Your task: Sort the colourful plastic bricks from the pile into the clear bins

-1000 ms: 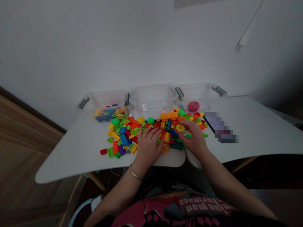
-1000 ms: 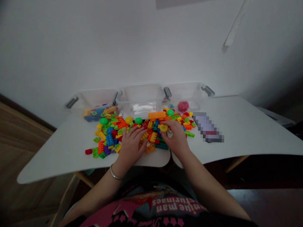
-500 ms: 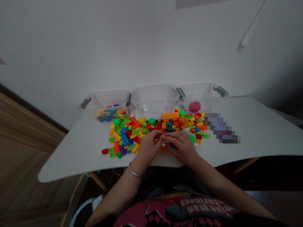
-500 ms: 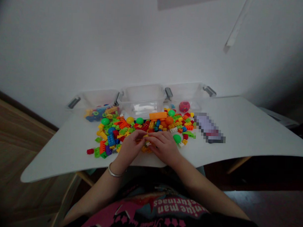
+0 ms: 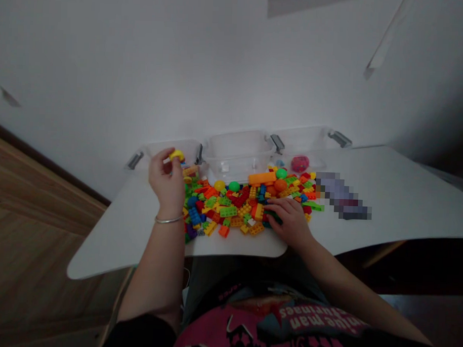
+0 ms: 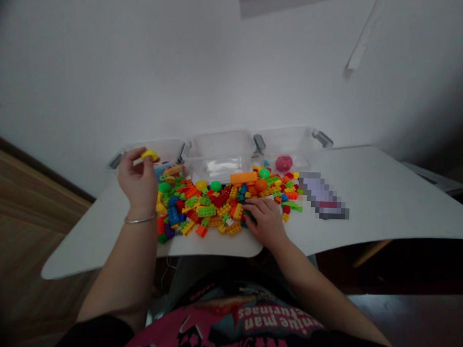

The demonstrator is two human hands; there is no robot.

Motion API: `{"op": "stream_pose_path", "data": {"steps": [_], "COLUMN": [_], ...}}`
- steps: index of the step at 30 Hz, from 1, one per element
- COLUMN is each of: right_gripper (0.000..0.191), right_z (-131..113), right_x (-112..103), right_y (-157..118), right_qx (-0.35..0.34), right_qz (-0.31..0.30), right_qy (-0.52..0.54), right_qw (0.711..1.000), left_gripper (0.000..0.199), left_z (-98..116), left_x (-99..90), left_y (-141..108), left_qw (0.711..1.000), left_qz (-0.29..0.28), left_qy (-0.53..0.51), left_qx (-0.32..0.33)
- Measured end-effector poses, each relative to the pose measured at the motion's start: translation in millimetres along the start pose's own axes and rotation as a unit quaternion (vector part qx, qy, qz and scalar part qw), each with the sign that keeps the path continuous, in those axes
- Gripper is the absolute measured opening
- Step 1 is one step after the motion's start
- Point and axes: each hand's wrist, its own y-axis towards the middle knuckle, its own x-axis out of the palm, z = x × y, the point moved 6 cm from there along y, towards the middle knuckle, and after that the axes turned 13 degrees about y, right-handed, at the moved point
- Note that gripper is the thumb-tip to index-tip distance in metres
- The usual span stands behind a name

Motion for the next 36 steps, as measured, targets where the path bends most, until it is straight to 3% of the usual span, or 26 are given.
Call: {"op": "stream_pose_path", "data": {"steps": [5,7,12,17,25,31,36], "right_gripper": [0.016,0.017,0.018,0.019,0.017,0.018,0.017], "right_z": [1,1,0,-1,0,1,-1], "right_x": [-1,-3,-5,-4,-5,-4,-4], "right_y": [0,0,-1,0,0,0,1], "right_qx": [0.007,0.010,0.007,0.010,0.015,0.012,0.017], "right_qz": [0.023,0.033,0.045,0.036,0.036,0.030,0.029], "right_qy": [0.012,0.009,0.009,0.016,0.023,0.024,0.026], "right_qw": [1.000,0.999,0.999,0.999,0.999,0.999,0.999], "left_gripper": [0.024,0.024,0.023,0.021,0.026,0.031,0.036], "left_z": [-15,-24,-45,-53,-52,-47,-20], "left_x": [8.8,17.9,42.7,52.1,60.9,57.5,46.2], "left_y": [33,40,40,35,32,26,7], "left_qw": [0.994,0.988,0.955,0.926,0.919,0.924,0.949], "left_qz": [0.000,-0.032,-0.144,-0.159,-0.164,-0.162,-0.157], "left_qy": [0.106,0.154,0.257,0.332,0.351,0.342,0.273], "left_qx": [0.009,0.005,-0.040,-0.085,-0.077,-0.057,-0.013]}}
